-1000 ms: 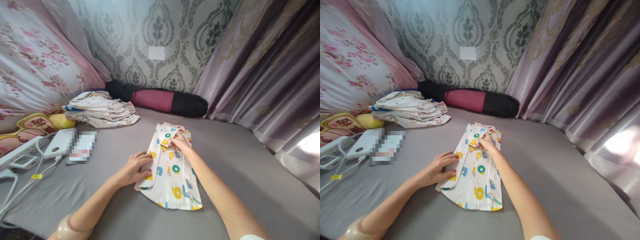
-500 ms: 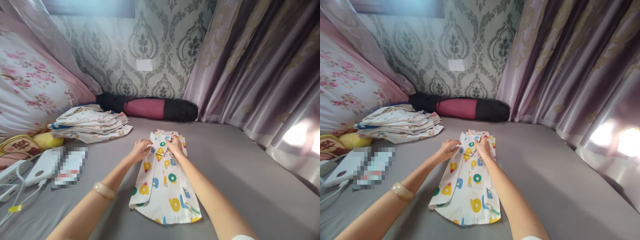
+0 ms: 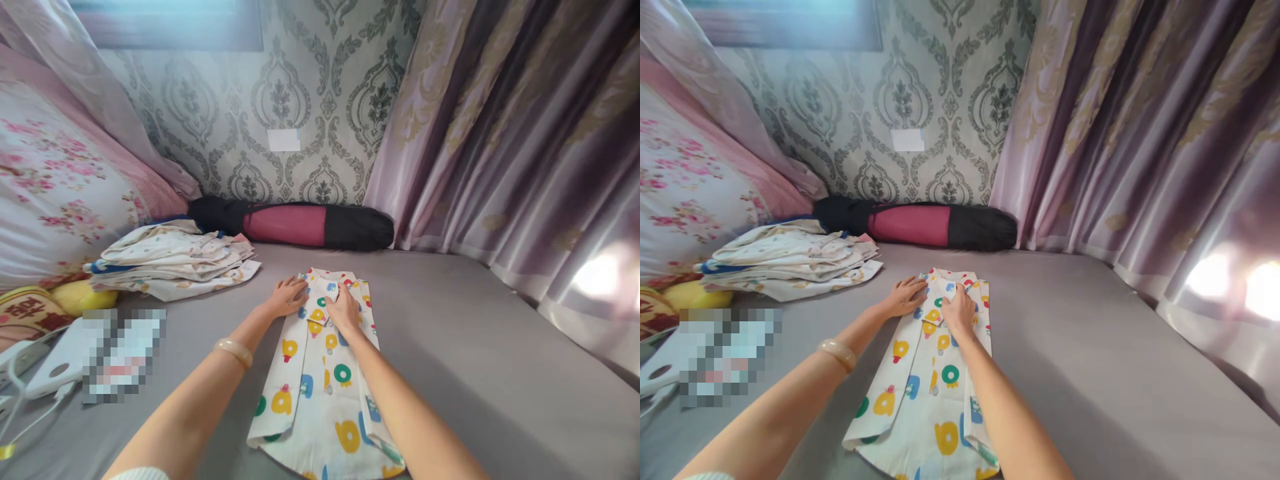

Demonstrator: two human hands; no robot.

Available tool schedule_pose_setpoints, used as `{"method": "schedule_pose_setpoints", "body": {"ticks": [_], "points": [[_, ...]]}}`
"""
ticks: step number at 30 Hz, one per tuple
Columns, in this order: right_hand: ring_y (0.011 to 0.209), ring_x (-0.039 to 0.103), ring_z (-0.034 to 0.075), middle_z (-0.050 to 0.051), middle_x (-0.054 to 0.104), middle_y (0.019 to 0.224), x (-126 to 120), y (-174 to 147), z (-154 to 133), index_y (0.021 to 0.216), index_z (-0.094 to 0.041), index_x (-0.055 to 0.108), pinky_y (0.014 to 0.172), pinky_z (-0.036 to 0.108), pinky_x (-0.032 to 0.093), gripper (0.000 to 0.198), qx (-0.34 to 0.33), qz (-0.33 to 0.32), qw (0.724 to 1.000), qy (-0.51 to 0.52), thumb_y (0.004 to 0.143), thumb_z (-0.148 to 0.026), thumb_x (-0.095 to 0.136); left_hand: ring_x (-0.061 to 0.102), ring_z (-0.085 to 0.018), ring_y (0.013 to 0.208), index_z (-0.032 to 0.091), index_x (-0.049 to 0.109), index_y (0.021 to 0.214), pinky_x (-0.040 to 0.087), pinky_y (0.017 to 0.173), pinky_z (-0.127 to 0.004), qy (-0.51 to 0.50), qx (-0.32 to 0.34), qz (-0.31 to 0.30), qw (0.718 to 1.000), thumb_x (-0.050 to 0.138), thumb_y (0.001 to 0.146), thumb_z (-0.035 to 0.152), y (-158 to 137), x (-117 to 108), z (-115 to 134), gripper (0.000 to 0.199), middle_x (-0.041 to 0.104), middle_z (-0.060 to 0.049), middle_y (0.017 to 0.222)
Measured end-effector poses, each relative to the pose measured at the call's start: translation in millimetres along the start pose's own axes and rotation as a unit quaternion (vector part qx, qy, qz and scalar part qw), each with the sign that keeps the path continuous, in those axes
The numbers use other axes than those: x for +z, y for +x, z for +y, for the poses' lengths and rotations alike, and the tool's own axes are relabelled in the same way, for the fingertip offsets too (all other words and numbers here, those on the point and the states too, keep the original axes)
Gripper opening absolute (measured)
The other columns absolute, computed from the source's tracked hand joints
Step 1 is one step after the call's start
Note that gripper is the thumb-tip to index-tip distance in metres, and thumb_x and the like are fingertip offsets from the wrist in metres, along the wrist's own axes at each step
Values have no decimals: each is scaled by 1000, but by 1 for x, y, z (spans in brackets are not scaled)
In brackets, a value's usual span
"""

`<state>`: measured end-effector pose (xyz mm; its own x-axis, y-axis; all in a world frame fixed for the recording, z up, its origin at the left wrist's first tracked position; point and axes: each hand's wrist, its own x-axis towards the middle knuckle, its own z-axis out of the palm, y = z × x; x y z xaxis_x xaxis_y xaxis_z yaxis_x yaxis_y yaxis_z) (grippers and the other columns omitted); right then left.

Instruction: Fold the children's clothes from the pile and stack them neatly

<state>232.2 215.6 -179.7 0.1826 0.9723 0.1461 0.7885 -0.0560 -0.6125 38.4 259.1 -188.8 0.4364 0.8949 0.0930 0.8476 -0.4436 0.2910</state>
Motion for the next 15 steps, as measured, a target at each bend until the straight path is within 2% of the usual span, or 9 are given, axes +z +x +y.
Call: {"method": "schedule_pose_setpoints", "body": {"ticks": [4,9,15], "points": [[107,60,26,12,66,113,-1,-1,-1,128,-15,47,91,34,40,48,-10,-7,1000,5,83,-27,57,23,-31,142,25,37,144,17,112,-56,16,11,-9,1000,32,92,52,-1,4,-6,58,33,-8,153],[100,61,23,6,68,106,-3,-4,-8,120,-19,53,86,31,41,40,-18,-24,999,46,81,-26,58,22,-28,142,25,33,146,16,114,-51,28,10,-5,1000,27,94,53,-3,8,-8,60,29,-5,155],[95,60,19,4,66,101,-3,-10,-13,110,-20,61,84,27,41,30,-108,-34,993,44,81,-19,55,21,-30,143,26,32,147,15,114,-51,17,-1,-6,1000,29,93,55,-1,10,-10,61,29,-4,155]]}}
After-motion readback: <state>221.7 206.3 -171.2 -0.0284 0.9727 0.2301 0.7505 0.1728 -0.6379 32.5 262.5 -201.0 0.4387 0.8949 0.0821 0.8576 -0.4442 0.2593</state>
